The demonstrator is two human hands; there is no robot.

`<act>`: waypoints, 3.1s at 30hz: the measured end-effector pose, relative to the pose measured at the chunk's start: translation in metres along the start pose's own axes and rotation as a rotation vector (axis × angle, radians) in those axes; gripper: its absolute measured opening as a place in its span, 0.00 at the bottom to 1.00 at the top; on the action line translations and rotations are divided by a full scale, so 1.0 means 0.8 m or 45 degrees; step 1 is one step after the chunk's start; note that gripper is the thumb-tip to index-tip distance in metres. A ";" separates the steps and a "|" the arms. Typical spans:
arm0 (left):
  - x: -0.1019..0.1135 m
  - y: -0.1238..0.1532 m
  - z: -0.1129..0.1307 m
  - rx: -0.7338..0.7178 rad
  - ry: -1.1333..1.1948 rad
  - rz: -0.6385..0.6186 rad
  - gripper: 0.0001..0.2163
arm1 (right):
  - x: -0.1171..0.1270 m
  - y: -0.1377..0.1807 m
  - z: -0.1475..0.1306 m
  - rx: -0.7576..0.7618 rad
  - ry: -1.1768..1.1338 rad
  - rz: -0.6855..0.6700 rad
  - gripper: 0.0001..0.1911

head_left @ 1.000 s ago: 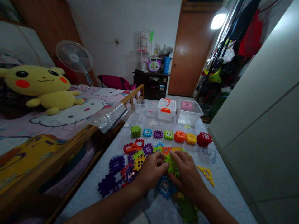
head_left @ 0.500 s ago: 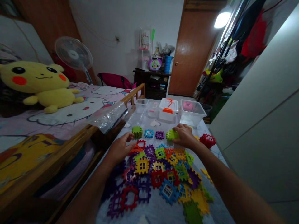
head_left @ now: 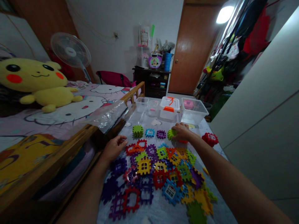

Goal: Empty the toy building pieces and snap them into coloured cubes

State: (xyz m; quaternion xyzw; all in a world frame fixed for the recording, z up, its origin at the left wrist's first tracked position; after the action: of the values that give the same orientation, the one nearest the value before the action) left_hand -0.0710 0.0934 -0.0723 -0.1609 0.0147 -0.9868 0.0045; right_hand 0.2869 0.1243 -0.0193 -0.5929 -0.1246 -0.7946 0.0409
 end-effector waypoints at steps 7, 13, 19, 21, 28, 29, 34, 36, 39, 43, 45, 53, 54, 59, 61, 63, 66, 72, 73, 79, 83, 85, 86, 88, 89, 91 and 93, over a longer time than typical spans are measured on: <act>-0.003 0.001 -0.002 -0.010 -0.031 -0.023 0.20 | 0.003 0.000 -0.002 -0.027 -0.018 0.022 0.28; -0.004 0.001 -0.003 0.021 -0.047 -0.044 0.22 | 0.019 0.053 0.013 -0.125 -0.150 0.244 0.34; -0.012 0.004 0.002 -0.022 -0.102 -0.140 0.22 | -0.010 0.156 0.013 -0.011 -0.474 0.355 0.23; -0.014 0.005 0.001 -0.041 -0.115 -0.158 0.22 | -0.025 0.177 0.004 -0.001 -0.551 0.324 0.22; -0.014 0.005 -0.005 -0.110 -0.146 -0.156 0.21 | -0.053 0.183 -0.021 -0.011 -0.661 0.318 0.16; -0.014 0.005 -0.006 -0.109 -0.143 -0.144 0.21 | -0.056 0.181 -0.020 -0.025 -0.679 0.350 0.15; -0.013 -0.001 -0.012 -0.056 -0.115 -0.099 0.21 | -0.067 0.180 0.002 -0.156 -0.761 0.517 0.12; -0.012 -0.003 -0.014 -0.043 -0.105 -0.083 0.21 | -0.067 0.183 0.010 -0.155 -0.799 0.507 0.11; -0.011 -0.005 -0.014 -0.023 -0.103 -0.054 0.22 | -0.064 0.189 0.018 -0.098 -0.862 0.432 0.09; -0.010 -0.003 -0.011 -0.021 -0.107 -0.040 0.22 | -0.062 0.197 0.021 0.007 -0.895 0.200 0.07; -0.010 -0.003 -0.010 -0.027 -0.104 -0.033 0.21 | -0.063 0.200 0.021 0.031 -0.881 0.089 0.07; -0.011 -0.002 -0.013 -0.023 -0.098 -0.023 0.21 | -0.067 0.200 0.006 0.012 -0.887 -0.106 0.05; -0.011 -0.002 -0.012 -0.023 -0.101 -0.027 0.21 | -0.067 0.200 0.007 0.007 -0.895 -0.102 0.04; -0.012 0.001 -0.008 -0.018 -0.100 -0.036 0.21 | -0.062 0.202 0.017 -0.056 -1.051 0.018 0.04; -0.012 0.001 -0.007 -0.017 -0.103 -0.038 0.21 | -0.058 0.200 0.014 -0.087 -1.135 0.096 0.06; -0.012 0.001 -0.008 -0.026 -0.103 -0.039 0.20 | -0.052 0.197 0.001 -0.153 -1.133 0.255 0.09; -0.012 0.001 -0.009 -0.049 -0.110 -0.043 0.20 | -0.040 0.191 -0.029 -0.162 -1.016 0.536 0.09; -0.012 0.003 -0.008 -0.056 -0.117 -0.036 0.19 | -0.031 0.190 -0.055 0.168 -1.088 0.360 0.03; -0.012 0.003 -0.008 -0.056 -0.125 -0.032 0.20 | -0.033 0.191 -0.050 0.111 -1.141 0.386 0.05; -0.009 0.001 -0.005 -0.115 -0.167 0.005 0.20 | -0.054 0.189 -0.019 -0.112 -1.151 0.359 0.13; -0.011 0.015 0.031 -0.236 -0.245 0.041 0.19 | -0.069 0.185 -0.023 0.009 -1.067 0.236 0.25; -0.019 0.027 0.059 -0.271 -0.310 -0.065 0.17 | -0.074 0.184 -0.028 0.027 -1.046 0.225 0.26; -0.025 0.033 0.073 -0.278 -0.352 -0.182 0.16 | -0.076 0.183 -0.030 0.027 -1.031 0.229 0.25; -0.041 0.045 0.097 -0.332 -0.431 -0.385 0.13 | -0.078 0.182 -0.032 0.024 -1.001 0.241 0.24; -0.050 0.049 0.105 -0.383 -0.477 -0.433 0.12 | -0.078 0.182 -0.033 0.027 -0.988 0.246 0.23; -0.070 0.054 0.113 -0.487 -0.578 -0.510 0.11 | -0.077 0.181 -0.034 0.045 -0.964 0.255 0.24; -0.089 0.054 0.111 -0.553 -0.681 -0.550 0.12 | -0.076 0.181 -0.034 0.048 -0.948 0.281 0.26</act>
State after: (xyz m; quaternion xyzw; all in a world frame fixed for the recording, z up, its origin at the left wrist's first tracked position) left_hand 0.0244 0.0487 -0.0122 -0.4085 0.1871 -0.8624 -0.2333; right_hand 0.3104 -0.0269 -0.0625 -0.8496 -0.0810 -0.5135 0.0890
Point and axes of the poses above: each hand's wrist, its own y-axis away from the middle knuckle, its own x-axis out of the back of the hand, z = x × y, the point moved 1 cm from there along -y, towards the middle knuckle, and after that the axes turned 14 degrees about y, right-handed, at the moved point
